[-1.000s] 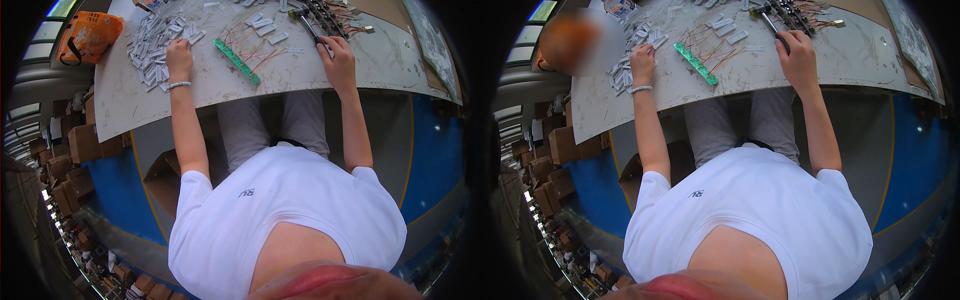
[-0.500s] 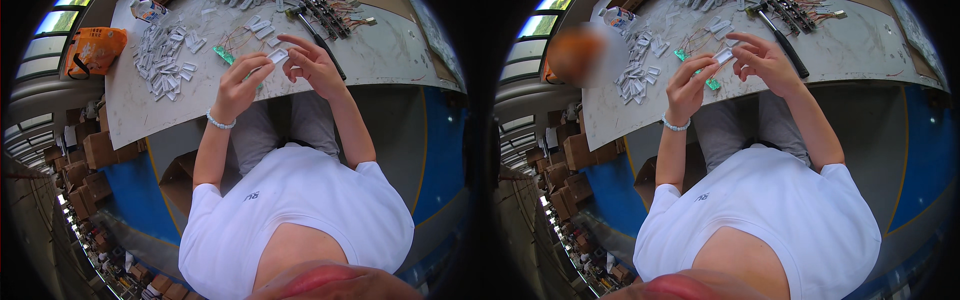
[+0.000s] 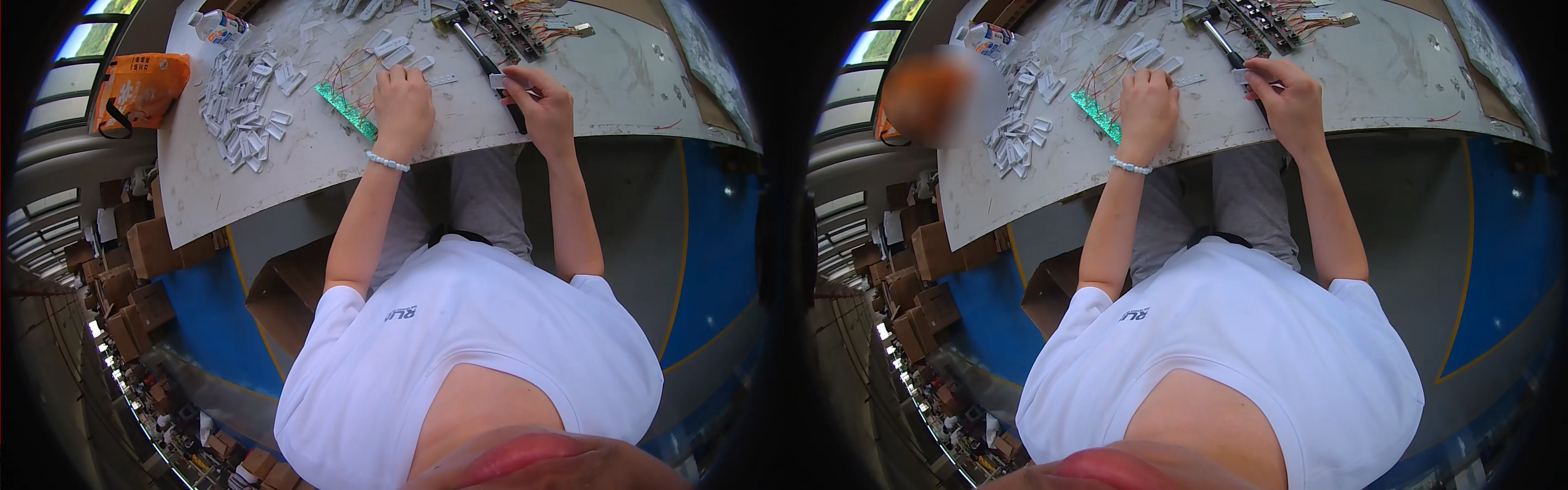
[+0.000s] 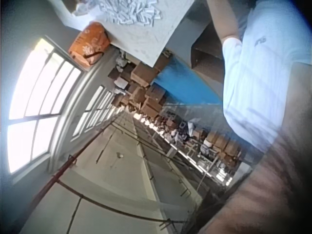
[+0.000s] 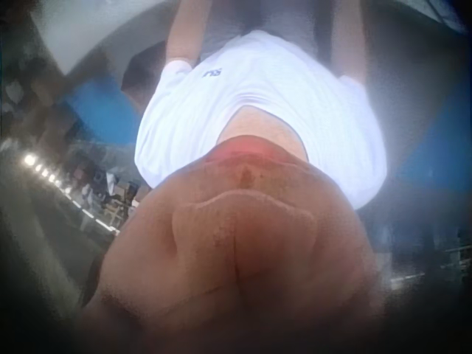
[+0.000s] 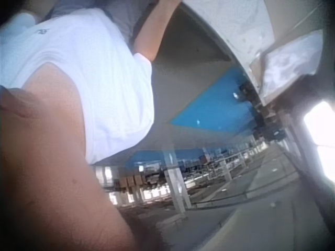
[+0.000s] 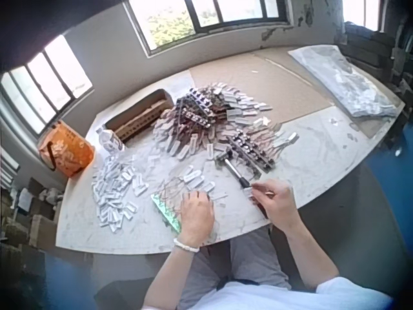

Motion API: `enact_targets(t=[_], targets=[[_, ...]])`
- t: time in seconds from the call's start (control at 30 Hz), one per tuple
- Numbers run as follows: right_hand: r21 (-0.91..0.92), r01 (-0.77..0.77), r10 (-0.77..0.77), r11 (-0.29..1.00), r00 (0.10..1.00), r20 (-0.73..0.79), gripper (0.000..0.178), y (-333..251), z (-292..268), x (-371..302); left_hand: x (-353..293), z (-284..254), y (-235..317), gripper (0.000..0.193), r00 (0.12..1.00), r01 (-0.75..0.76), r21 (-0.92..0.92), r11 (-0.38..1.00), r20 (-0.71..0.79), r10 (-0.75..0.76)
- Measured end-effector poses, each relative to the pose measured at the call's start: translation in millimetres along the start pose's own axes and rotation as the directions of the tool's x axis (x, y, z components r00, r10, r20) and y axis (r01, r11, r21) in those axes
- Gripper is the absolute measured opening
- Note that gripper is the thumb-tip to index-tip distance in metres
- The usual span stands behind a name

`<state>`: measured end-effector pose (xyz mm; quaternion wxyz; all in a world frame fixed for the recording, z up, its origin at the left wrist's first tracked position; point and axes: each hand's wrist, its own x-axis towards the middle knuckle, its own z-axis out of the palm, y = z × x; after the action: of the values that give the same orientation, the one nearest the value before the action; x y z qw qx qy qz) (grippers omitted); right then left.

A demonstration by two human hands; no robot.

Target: The person assembles LED components by fitting plastic covers over circuit strips and securing them with a small hammer.

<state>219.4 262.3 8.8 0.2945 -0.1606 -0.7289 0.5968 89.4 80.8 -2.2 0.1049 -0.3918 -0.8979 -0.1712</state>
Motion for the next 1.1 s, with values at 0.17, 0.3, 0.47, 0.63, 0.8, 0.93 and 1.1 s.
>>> enact_targets(t=[0.17,0.3,0.47,0.63,0.8,0.93,1.1], targets=[[-0.077,0.019,-0.016,0.997,0.999,0.033,0.018,-5,3,4,3,5,-9,0.018,0.99,0.137,-0.052,0.989,-0.037,-0.139],[-0.078,0.029,-0.025,0.997,0.999,0.048,0.019,-9,6,7,3,2,-7,0.018,0.989,0.143,0.017,0.99,-0.029,-0.142],[-0.074,0.007,-0.001,0.997,0.997,0.08,0.019,-5,12,9,-2,4,-4,0.017,0.99,0.143,-0.003,0.99,0.002,-0.143],[-0.133,0.036,-0.024,0.99,0.995,0.094,0.022,0,17,14,-5,3,-5,0.012,0.992,0.089,0.056,0.994,0.087,-0.093],[-0.203,0.017,0.011,0.979,0.99,0.138,0.027,0,26,20,-17,-5,-2,0.009,0.989,0.112,-0.154,0.982,-0.076,-0.124],[0.096,-0.224,0.174,0.97,0.911,0.373,0.028,-1,42,19,-22,-15,4,0.008,0.983,0.102,-0.189,0.977,-0.13,-0.128],[0.134,-0.179,0.101,0.975,0.887,0.451,0.023,6,48,17,-25,-15,3,0.008,0.983,0.055,-0.222,0.973,-0.159,-0.092]])
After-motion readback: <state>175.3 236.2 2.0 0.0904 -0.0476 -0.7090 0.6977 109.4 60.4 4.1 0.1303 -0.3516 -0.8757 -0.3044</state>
